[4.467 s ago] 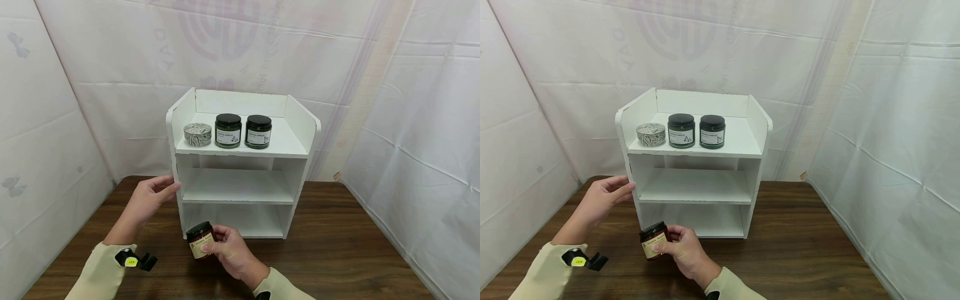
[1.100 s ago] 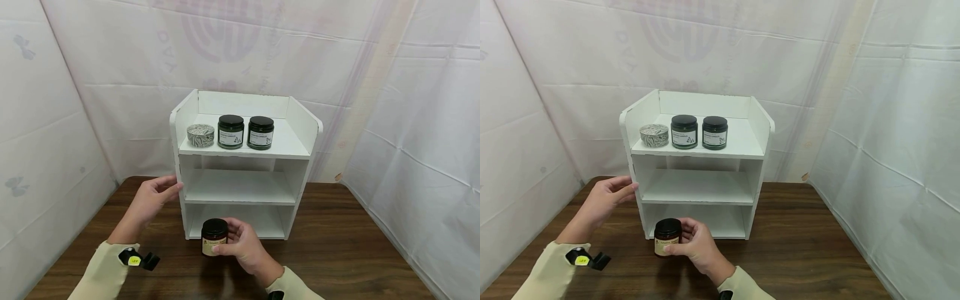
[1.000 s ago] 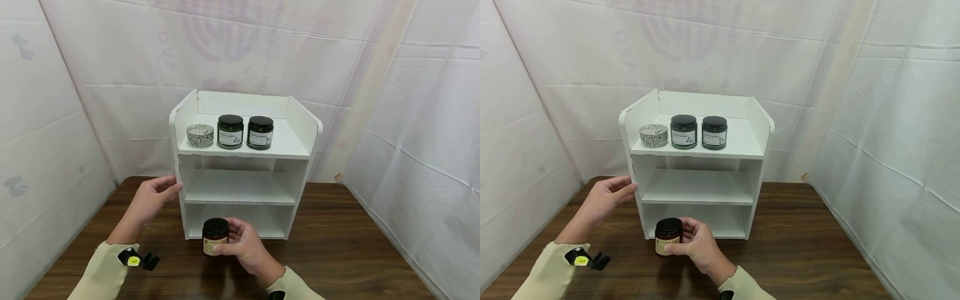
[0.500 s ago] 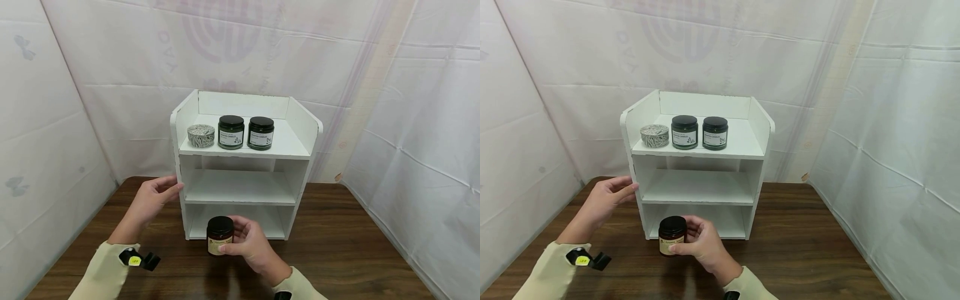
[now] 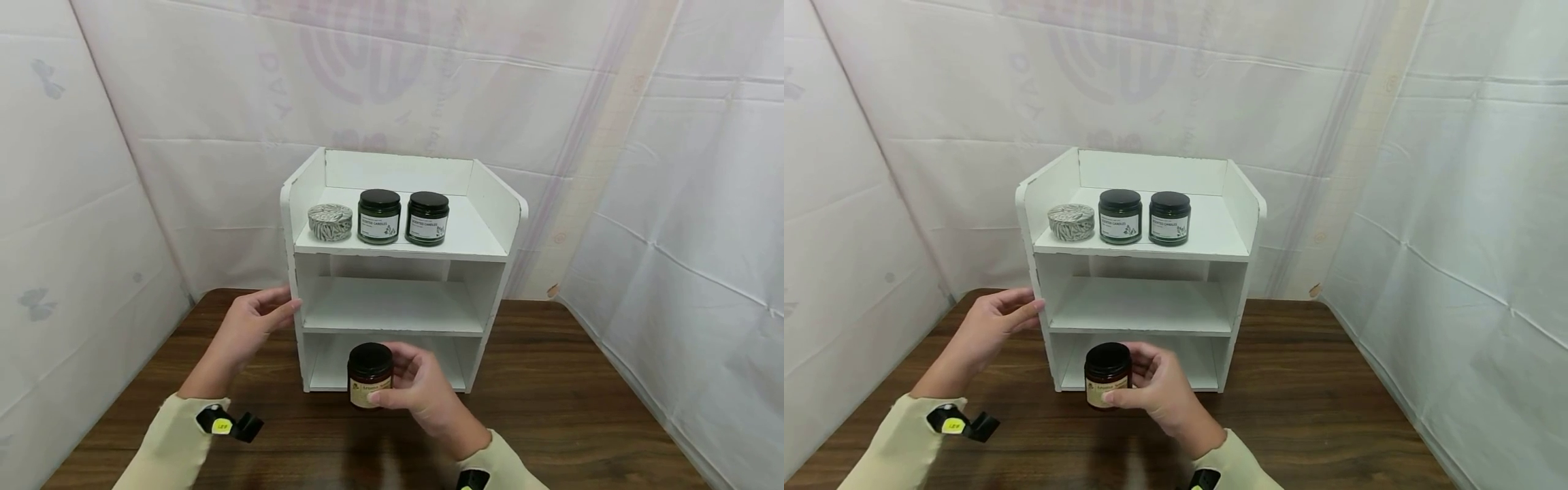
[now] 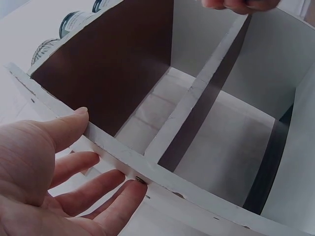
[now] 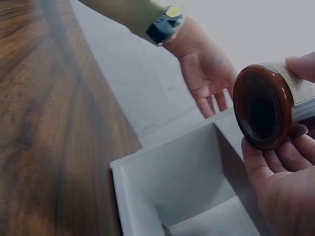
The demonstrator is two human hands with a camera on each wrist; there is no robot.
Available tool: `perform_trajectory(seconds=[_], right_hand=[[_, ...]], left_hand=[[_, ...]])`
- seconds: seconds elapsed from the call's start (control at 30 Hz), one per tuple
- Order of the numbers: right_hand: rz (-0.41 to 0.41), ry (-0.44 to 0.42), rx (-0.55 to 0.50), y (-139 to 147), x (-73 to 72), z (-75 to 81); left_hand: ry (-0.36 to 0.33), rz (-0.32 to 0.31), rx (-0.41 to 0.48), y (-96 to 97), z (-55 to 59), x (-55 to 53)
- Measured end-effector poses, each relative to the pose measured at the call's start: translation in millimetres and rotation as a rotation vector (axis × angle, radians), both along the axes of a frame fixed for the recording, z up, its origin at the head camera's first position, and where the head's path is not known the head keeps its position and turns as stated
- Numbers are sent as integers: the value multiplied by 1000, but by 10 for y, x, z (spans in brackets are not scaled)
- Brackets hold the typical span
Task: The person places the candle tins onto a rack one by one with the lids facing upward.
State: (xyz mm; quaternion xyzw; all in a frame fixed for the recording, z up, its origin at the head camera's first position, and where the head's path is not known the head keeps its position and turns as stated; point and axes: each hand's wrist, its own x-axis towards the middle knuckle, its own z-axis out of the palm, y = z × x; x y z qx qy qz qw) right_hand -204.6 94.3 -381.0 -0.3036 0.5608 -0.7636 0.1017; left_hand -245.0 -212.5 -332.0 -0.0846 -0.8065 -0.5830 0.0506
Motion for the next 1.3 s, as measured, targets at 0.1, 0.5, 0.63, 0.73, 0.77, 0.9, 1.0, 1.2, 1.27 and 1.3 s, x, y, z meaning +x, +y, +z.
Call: perform_trajectory(seconds=[0.1, 0.5, 0.63, 0.73, 0.77, 0.9, 1.0, 1.2, 1.27, 1.3], right_hand=[[0, 29, -5, 25, -13, 45], [-12, 58, -11, 97, -14, 215], [-36, 89, -11, 135, -18, 274], [-52, 104, -4, 170, -29, 314], [-55, 110, -1, 182, -33, 327], [-66, 128, -5, 226, -46, 380], [-78, 138, -19, 258, -48, 431], [-121, 127, -38, 353, -48, 555], [-139, 127, -38, 393, -49, 596], [-147, 128, -35, 413, -49, 617]], left_hand=[[0, 0, -4, 5, 1, 1], [14, 1, 4, 14, 0, 6], [6, 6, -5, 19, -2, 5], [-2, 11, -8, 18, -3, 8], [-3, 13, -7, 17, -3, 9], [-3, 11, -1, 9, -3, 13], [0, 8, -2, 6, -3, 12], [5, 0, 2, 6, -5, 8], [6, -3, 6, 6, -4, 6], [6, -4, 6, 6, -4, 6]])
